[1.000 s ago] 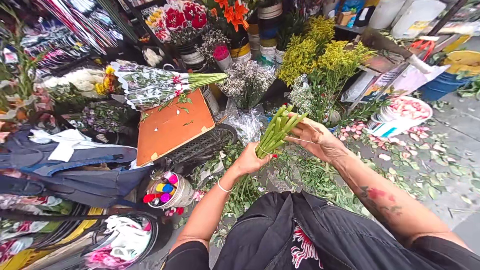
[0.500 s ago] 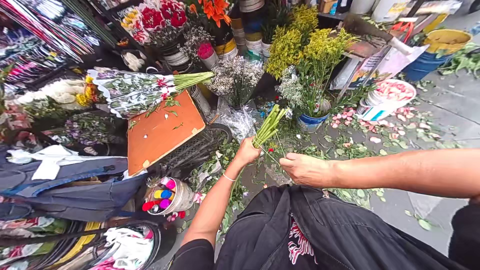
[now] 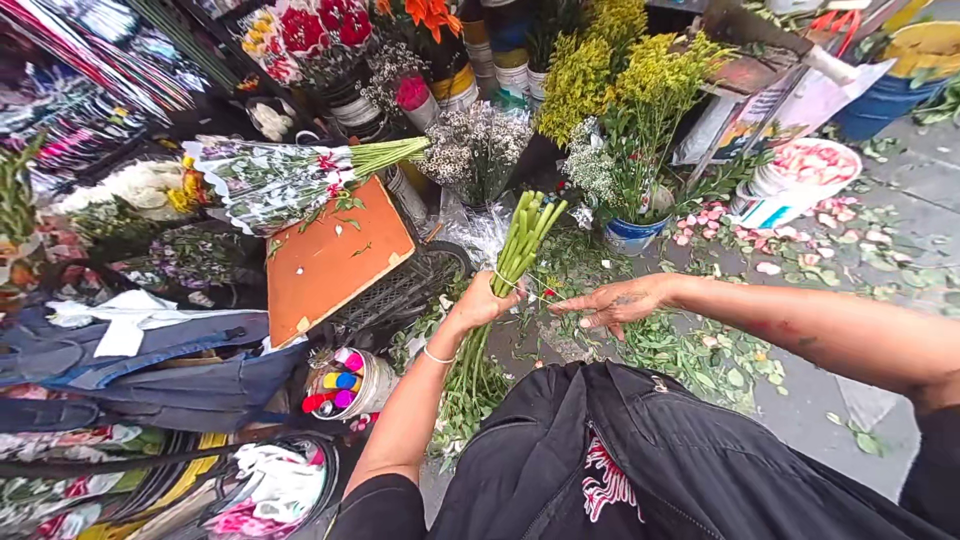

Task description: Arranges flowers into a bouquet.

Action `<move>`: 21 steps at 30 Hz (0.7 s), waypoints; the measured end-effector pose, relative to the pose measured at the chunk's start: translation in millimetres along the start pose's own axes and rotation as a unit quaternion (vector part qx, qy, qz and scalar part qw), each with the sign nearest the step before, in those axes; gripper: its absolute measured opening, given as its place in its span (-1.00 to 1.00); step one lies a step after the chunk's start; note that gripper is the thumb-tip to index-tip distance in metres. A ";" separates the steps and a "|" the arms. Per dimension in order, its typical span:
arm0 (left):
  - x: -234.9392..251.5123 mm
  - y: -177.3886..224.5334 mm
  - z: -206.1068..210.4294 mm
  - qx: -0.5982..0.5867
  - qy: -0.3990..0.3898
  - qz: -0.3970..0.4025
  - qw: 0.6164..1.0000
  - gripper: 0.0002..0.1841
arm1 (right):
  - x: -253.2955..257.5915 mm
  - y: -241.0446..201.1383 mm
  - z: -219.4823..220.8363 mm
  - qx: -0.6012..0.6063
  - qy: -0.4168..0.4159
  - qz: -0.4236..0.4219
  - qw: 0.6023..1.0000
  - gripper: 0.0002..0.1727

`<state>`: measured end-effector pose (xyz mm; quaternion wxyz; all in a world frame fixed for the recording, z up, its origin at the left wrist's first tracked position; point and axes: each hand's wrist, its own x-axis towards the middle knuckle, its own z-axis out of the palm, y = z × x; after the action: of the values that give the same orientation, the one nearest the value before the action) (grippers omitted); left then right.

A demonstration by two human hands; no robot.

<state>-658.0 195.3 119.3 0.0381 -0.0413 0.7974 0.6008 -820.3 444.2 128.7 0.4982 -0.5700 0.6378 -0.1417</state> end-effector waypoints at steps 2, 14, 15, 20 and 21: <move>-10.0 12.2 26.7 0.032 -0.083 0.036 0.995 -0.86 | 7.3 18.7 -32.7 0.000 0.115 -0.038 0.993 -0.47; 38.2 13.2 46.4 0.189 0.054 -0.117 0.974 -0.56 | 5.0 -58.5 43.8 -0.431 0.030 -0.009 0.902 -0.68; 33.0 11.5 30.9 0.179 0.081 -0.094 0.976 -0.61 | 2.6 -29.4 31.8 -0.411 0.091 0.037 0.906 -0.58; 10.4 22.4 39.5 0.134 0.021 -0.010 0.991 -0.70 | 6.4 31.7 -43.4 -0.140 0.620 -0.053 0.770 -0.68; 9.4 28.4 50.0 0.131 -0.005 -0.004 0.991 -0.71 | 11.9 18.4 -44.0 0.016 0.673 -0.086 0.734 -0.77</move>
<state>-670.0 251.0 131.6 0.0501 -0.0361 0.8688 0.4914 -864.4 422.5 129.7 -0.0669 -0.3703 0.7524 -0.5407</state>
